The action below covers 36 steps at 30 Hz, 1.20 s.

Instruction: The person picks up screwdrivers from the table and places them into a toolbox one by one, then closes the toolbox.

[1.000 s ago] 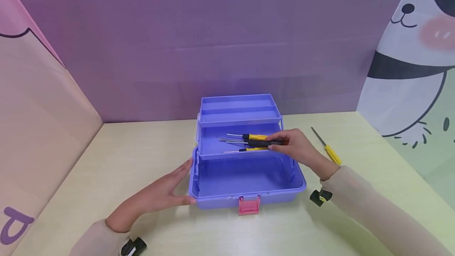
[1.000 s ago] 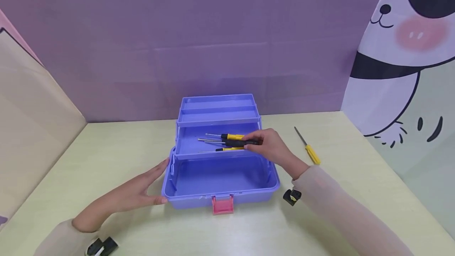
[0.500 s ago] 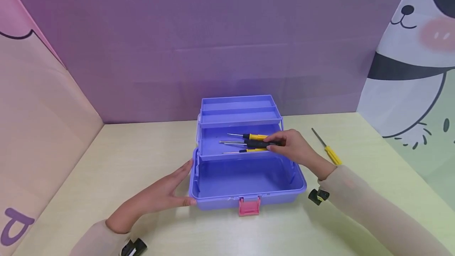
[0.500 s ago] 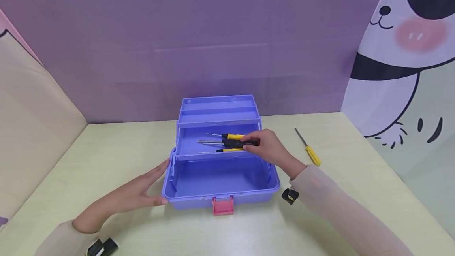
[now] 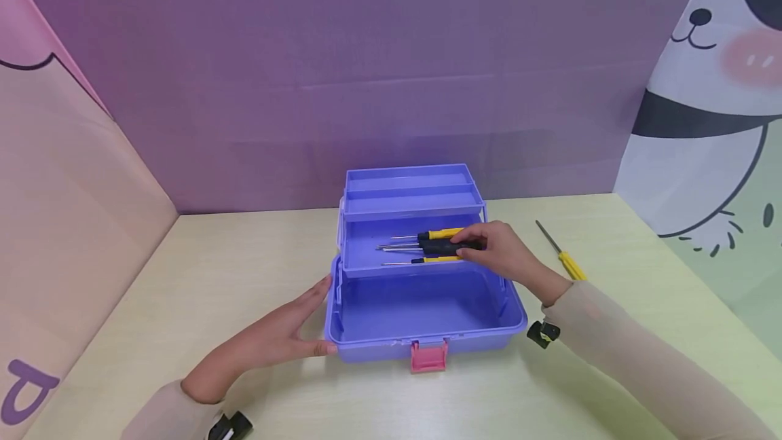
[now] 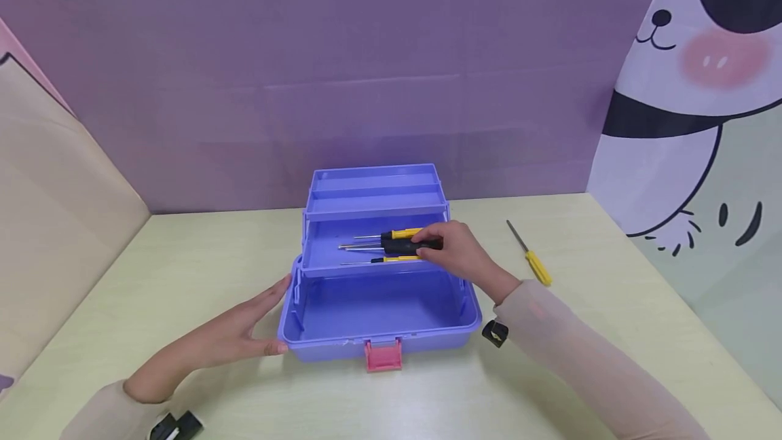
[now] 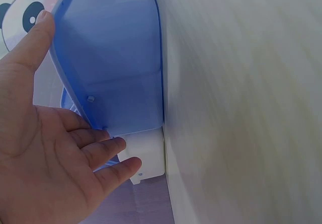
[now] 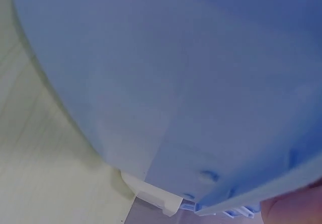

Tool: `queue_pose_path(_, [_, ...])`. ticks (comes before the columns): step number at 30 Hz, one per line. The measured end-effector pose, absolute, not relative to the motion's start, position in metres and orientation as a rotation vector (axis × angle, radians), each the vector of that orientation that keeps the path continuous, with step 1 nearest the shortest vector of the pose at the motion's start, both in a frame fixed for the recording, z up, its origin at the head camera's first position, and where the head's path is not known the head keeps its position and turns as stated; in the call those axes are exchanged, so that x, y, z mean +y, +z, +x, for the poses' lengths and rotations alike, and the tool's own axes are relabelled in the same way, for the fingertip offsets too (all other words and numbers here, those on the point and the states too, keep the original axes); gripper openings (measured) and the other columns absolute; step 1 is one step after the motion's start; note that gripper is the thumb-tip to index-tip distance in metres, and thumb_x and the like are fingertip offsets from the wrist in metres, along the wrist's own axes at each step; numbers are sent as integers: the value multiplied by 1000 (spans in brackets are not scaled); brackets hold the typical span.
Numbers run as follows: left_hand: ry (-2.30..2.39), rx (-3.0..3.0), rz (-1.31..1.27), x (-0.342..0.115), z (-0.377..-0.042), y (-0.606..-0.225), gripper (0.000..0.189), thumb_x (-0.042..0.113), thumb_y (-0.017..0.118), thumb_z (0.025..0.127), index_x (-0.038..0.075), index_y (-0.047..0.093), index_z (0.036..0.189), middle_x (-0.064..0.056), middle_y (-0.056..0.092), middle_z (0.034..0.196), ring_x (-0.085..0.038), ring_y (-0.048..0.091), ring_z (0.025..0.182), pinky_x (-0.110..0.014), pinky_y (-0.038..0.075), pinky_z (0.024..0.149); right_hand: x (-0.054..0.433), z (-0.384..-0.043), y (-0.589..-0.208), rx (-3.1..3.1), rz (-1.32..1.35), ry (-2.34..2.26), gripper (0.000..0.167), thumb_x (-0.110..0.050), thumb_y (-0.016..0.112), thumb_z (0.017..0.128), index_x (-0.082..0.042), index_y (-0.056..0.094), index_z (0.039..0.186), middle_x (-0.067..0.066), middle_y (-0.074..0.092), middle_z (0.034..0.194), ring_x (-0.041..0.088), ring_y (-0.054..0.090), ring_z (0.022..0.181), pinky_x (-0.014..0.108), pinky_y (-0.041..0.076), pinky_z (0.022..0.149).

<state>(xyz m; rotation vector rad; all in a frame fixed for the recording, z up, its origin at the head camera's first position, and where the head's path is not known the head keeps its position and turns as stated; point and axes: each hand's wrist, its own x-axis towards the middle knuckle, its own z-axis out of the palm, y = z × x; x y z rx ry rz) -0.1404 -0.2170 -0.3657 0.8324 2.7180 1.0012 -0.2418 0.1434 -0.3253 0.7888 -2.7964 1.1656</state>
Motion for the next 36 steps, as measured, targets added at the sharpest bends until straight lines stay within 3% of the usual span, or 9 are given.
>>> queue_pose_path(10, [1014, 2708, 827, -217, -140, -365, 103, 44, 71, 81, 4, 8, 151, -14, 9, 157, -35, 16, 141, -54, 27, 107, 140, -242, -327, -2807, 755, 1138, 19, -5, 67, 86, 1, 69, 104, 17, 67, 104, 28, 63, 94, 37, 56, 80])
queue_pose_path(36, [1015, 2704, 834, -215, -141, -364, 102, 45, 70, 81, 7, 7, 152, -11, 8, 157, -33, 15, 142, -53, 27, 108, 145, -239, -325, -2780, 686, 1291, 18, -2, 64, 87, 2, 69, 104, 21, 65, 107, 33, 66, 95, 37, 56, 79])
